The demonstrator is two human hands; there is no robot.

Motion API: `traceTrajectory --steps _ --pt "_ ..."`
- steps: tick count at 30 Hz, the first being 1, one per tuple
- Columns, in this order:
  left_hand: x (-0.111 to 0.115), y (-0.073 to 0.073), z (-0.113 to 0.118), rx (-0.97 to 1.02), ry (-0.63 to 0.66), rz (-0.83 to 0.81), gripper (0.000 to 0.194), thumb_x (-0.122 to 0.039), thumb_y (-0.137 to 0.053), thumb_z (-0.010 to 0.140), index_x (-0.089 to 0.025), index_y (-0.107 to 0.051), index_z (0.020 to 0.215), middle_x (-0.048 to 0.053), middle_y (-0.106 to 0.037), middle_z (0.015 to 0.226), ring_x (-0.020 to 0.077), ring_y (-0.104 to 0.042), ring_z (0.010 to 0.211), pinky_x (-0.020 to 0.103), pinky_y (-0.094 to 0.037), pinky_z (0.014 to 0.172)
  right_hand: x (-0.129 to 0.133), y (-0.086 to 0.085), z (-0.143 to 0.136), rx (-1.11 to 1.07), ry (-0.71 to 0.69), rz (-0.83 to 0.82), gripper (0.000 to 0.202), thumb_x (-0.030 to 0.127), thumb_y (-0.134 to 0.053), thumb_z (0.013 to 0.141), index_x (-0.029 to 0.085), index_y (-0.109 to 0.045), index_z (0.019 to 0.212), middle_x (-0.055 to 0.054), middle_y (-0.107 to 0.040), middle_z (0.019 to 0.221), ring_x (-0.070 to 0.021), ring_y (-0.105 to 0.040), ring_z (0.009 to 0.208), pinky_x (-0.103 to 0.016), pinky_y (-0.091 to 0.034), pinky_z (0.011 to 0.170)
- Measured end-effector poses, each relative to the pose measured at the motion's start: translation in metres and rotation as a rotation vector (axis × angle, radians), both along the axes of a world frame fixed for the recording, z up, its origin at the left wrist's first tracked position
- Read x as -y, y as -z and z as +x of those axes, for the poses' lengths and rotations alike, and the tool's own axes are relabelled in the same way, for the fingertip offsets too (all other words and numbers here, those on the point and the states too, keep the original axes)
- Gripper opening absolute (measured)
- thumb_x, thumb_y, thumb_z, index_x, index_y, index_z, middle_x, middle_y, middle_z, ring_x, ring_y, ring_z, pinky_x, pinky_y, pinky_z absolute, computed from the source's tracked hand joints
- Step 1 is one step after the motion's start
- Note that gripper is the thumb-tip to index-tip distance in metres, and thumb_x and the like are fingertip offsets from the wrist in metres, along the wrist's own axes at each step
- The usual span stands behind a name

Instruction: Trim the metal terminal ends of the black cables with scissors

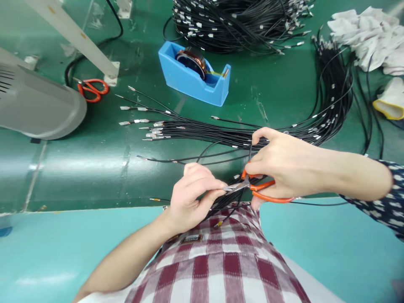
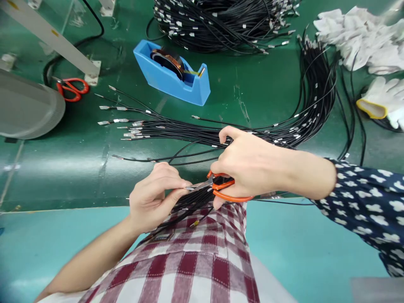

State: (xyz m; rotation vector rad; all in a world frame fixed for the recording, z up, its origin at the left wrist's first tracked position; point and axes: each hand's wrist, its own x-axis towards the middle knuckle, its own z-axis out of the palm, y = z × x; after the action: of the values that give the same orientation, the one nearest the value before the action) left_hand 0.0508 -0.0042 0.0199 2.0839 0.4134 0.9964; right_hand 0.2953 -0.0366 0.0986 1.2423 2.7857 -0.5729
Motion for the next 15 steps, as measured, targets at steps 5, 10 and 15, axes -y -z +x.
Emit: traceTrajectory --steps 5,10,15 --pt "0.0003 -0.0006 -0.0002 -0.021 0.004 0.017 0.013 -0.006 -0.066 0.085 -0.017 -0.066 0.093 0.003 -0.068 0.073 0.015 -0.059 0.069 0.037 -0.043 0.074 0.0027 -0.0018 -0.0036 -0.027 0.051 -0.041 0.039 0.038 -0.06 0.089 0.021 -0.05 0.055 0.008 -0.053 0.045 -0.0081 -0.023 0.043 -0.041 -0.03 0.098" --pt "0.0001 -0.002 0.0005 -0.049 -0.005 0.053 0.011 -0.007 -0.065 0.086 -0.017 -0.066 0.091 0.002 -0.068 0.071 0.0145 -0.059 0.068 0.036 -0.043 0.075 0.0055 -0.003 -0.0058 -0.01 0.082 -0.017 0.04 0.031 -0.058 0.088 0.022 -0.046 0.051 0.007 -0.05 0.042 -0.009 -0.016 0.044 -0.041 -0.033 0.094" --pt "0.0005 -0.0008 0.0002 -0.068 -0.015 0.066 0.012 -0.007 -0.065 0.086 -0.018 -0.066 0.092 0.001 -0.068 0.07 0.0141 -0.059 0.067 0.036 -0.043 0.073 0.0061 -0.0044 -0.0066 0.04 0.076 -0.003 0.045 0.033 -0.061 0.086 0.022 -0.041 0.047 0.005 -0.05 0.042 -0.0092 -0.019 0.043 -0.041 -0.034 0.092"
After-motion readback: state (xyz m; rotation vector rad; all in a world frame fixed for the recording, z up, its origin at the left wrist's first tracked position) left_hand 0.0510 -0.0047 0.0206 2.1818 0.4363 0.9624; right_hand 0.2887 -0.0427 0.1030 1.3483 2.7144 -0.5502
